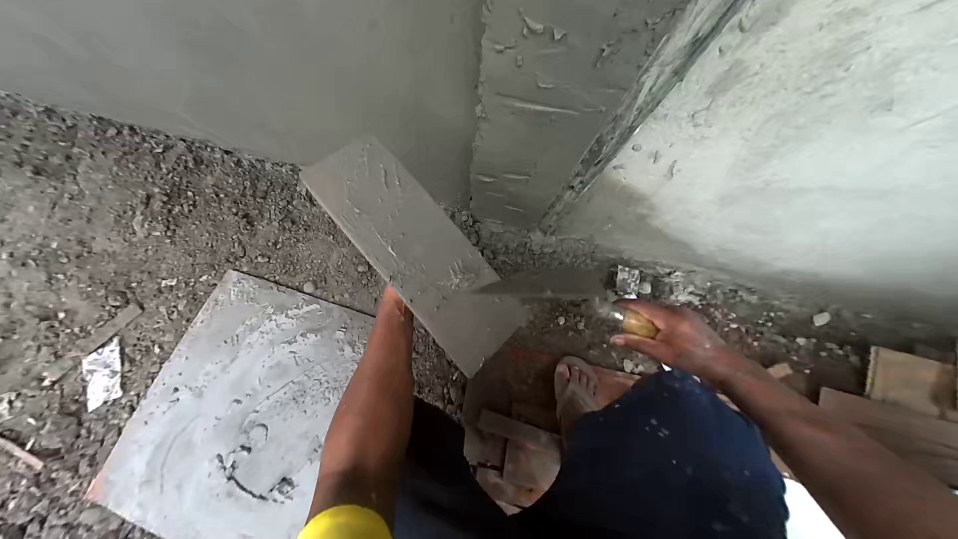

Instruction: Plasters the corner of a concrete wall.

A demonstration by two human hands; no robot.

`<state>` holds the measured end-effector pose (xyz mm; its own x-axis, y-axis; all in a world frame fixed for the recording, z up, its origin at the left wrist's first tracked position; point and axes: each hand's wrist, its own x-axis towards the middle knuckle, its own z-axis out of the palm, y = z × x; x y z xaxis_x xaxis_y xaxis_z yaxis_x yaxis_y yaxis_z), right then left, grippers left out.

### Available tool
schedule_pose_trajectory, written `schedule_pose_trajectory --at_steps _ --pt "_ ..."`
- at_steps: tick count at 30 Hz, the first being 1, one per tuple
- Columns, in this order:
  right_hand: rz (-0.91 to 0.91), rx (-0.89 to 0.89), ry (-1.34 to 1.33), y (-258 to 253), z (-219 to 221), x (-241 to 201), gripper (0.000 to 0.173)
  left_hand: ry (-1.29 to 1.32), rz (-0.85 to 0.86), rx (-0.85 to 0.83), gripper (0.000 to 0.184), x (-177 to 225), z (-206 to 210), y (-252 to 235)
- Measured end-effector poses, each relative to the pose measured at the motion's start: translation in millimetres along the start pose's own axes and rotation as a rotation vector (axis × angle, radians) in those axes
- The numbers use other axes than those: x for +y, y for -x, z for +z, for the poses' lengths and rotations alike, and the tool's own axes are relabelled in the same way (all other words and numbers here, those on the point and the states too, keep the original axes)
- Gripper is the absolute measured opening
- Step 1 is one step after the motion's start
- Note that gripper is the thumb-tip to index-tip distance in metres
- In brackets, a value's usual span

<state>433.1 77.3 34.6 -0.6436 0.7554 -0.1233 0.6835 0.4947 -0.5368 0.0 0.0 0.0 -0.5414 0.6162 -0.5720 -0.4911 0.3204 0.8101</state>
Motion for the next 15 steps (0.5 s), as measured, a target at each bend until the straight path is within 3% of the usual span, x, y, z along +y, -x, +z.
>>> schedule_pose_trajectory --at_steps 7,12,15 --pt "-0.224 0.114 0.068 -52 25 12 0.058 -0.025 0.040 -0.061 0.036 65 39 26" --pt "-0.353 0.325 -0.018 -134 -5 -38 0.056 -0.453 0.084 -0.229 0.027 35 39 44" --pt "-0.475 0.471 -0.022 -157 -30 -46 0.054 -0.656 0.261 -0.335 0.042 7 2 30"
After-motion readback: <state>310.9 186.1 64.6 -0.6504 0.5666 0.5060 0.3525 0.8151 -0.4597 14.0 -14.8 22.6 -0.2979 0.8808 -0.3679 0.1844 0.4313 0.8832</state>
